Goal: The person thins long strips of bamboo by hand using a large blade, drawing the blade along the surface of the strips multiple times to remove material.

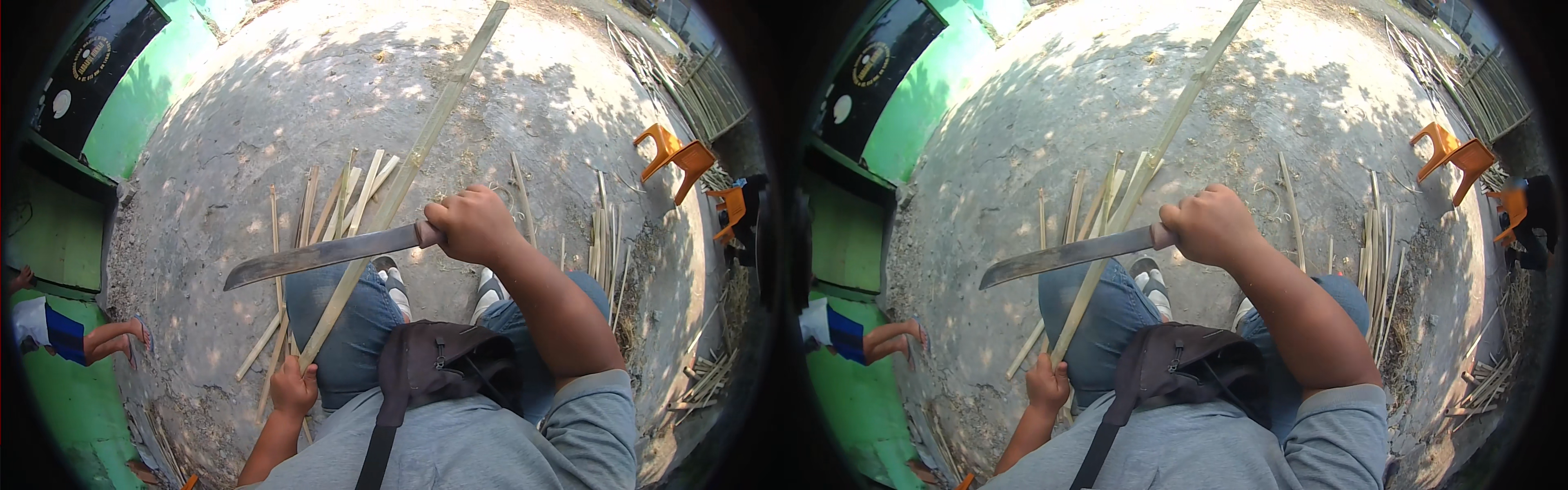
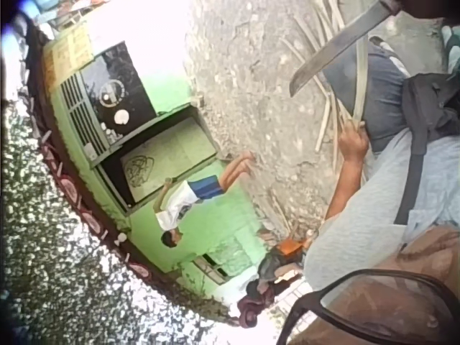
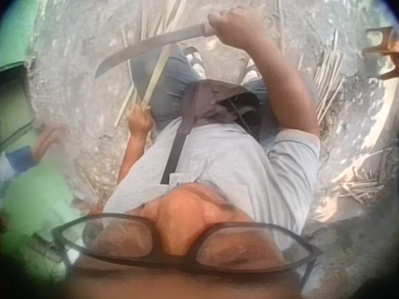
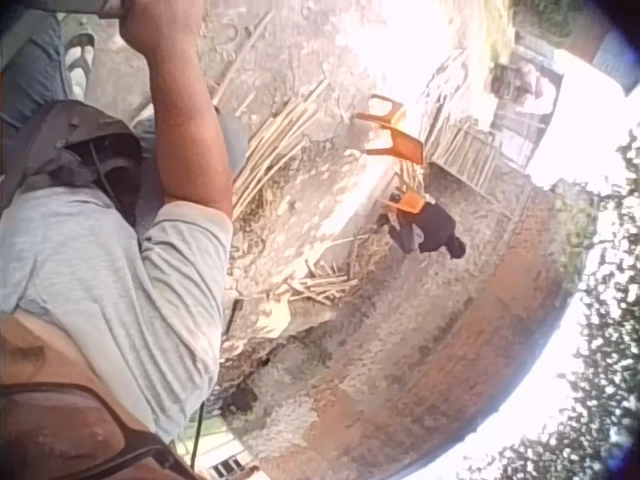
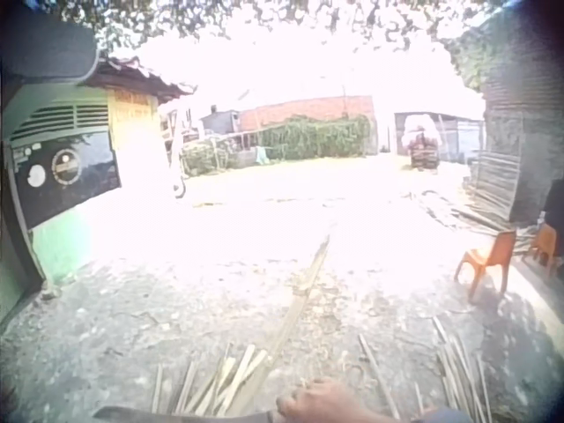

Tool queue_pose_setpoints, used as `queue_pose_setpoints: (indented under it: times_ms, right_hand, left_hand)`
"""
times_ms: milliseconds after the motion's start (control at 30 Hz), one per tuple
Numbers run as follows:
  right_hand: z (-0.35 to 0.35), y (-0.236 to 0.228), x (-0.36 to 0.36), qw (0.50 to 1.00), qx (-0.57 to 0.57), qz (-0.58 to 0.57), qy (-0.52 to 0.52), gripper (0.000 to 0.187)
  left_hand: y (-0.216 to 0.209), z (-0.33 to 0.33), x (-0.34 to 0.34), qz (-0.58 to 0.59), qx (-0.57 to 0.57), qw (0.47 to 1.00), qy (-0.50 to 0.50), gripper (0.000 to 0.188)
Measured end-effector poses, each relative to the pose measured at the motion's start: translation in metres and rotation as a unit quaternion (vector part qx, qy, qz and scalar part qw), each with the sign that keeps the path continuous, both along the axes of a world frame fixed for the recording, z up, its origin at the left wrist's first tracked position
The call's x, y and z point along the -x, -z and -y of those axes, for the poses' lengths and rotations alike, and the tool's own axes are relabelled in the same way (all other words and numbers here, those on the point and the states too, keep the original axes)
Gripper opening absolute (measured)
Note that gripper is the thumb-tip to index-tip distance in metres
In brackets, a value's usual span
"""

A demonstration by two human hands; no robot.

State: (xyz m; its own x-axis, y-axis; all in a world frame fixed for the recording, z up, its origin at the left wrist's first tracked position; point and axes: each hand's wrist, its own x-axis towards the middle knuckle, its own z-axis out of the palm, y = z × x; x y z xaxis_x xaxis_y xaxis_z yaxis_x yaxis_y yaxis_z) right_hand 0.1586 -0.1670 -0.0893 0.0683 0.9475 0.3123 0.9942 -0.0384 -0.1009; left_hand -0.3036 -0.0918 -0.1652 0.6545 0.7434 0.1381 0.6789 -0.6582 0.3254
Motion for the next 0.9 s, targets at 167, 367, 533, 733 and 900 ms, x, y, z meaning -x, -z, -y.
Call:
queue_pose_setpoints:
  times_ms: [167, 367, 533, 733, 900]
  right_hand:
    - [0.005, 0.0, -0.059, 0.971, -0.078, -0.116, 0.196, 0.018]
    - [0.002, 0.005, -0.036, 0.978, -0.071, -0.11, 0.164, 0.014]
    - [-0.004, 0.004, -0.016, 0.996, -0.076, -0.036, 0.022, 0.017]
    - [0.006, 0.004, -0.071, 0.968, -0.077, -0.11, 0.211, 0.013]
    - [0.008, -0.003, -0.045, 0.977, -0.078, -0.118, 0.159, 0.014]
  left_hand:
    - [-0.006, 0.003, -0.007, -0.008, 0.003, 1.0, 0.008, 0.053]
    - [-0.013, 0.005, -0.003, -0.026, 0.004, 1.0, 0.003, 0.052]
    - [-0.008, 0.0, -0.003, -0.011, -0.002, 1.0, 0.001, 0.053]
    - [-0.008, -0.001, -0.01, -0.005, -0.014, 1.0, 0.001, 0.053]
    - [-0.004, 0.0, -0.004, -0.005, -0.02, 1.0, 0.011, 0.054]
